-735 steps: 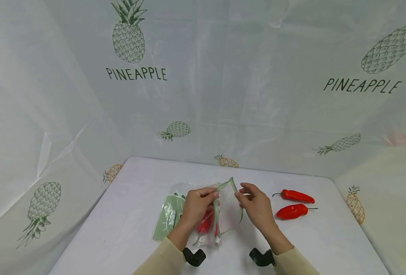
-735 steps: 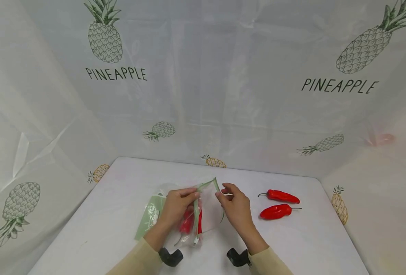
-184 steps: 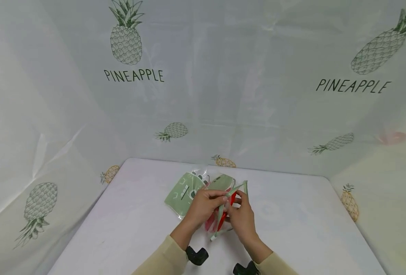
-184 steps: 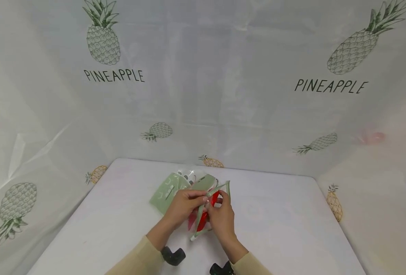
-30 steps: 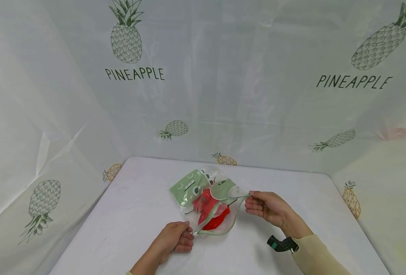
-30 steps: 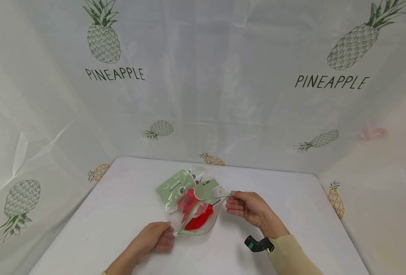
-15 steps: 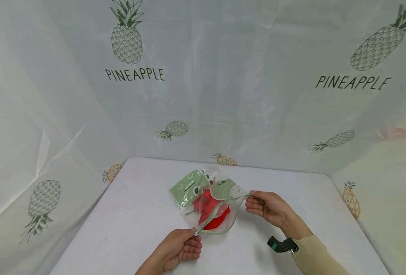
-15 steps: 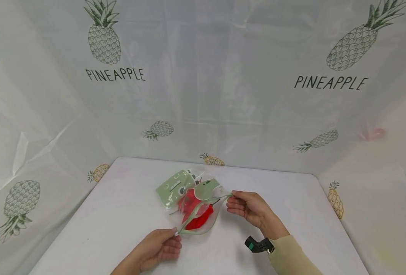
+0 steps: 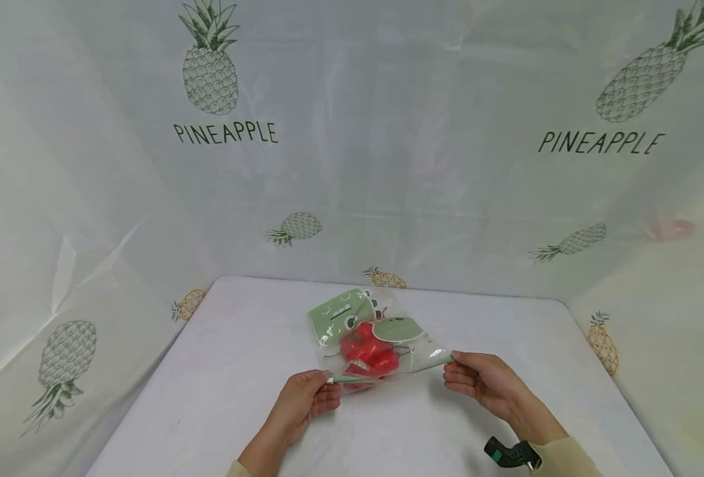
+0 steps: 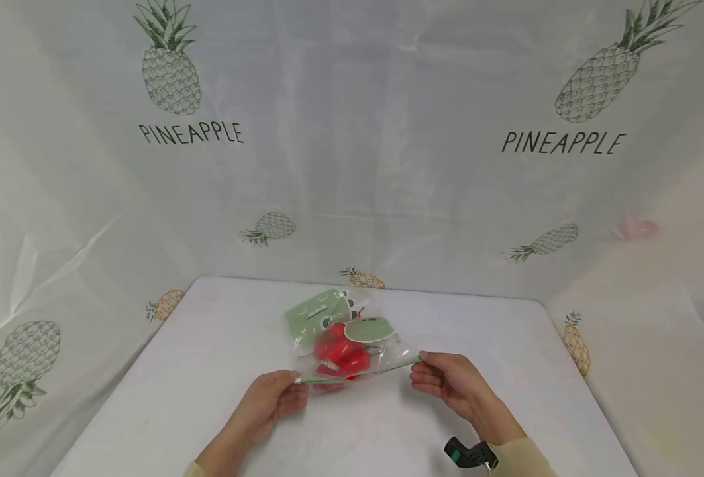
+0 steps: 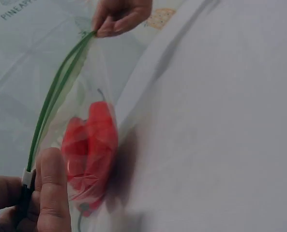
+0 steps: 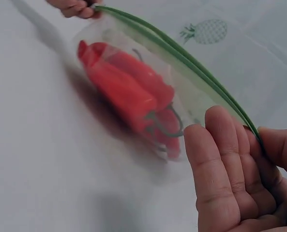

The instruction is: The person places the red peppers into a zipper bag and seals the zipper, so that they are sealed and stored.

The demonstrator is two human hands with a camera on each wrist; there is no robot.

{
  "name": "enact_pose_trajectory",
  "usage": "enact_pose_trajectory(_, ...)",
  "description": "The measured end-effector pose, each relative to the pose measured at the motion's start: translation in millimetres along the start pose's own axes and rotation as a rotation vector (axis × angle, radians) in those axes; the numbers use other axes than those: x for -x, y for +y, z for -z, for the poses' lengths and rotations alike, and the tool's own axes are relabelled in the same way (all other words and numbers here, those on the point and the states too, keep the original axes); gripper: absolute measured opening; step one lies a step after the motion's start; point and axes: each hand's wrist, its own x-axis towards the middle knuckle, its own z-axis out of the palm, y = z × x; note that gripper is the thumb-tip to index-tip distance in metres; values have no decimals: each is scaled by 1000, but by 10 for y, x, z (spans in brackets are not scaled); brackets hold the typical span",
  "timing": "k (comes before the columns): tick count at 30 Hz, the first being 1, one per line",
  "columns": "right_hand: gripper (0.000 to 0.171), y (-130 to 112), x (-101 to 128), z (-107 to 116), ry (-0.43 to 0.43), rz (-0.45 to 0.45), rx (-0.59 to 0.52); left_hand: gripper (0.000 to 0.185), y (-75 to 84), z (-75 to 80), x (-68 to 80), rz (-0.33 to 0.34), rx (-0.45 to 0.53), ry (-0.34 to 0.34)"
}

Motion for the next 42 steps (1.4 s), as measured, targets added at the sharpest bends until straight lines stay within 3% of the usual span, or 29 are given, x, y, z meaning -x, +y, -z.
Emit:
enact_pose_trajectory(9, 19, 310, 15, -37, 80, 4, 39, 30, 303, 16, -177, -167, -148, 138)
enact_pose_trajectory(11, 19, 369, -3, -68, 96, 1, 24, 31, 351, 38, -184, -175, -167, 150)
enact_pose_trajectory(18, 22, 391, -12, -123, 168, 9, 15, 37, 325, 201, -108, -44, -210, 43)
enact_pose_trajectory(26, 19, 375, 11, -117, 160, 3, 8, 38, 191, 328, 5, 44, -237, -71)
enact_pose_trajectory(42, 17, 350, 9, -50, 158, 4, -7, 25, 95, 275, 19, 72, -202, -160)
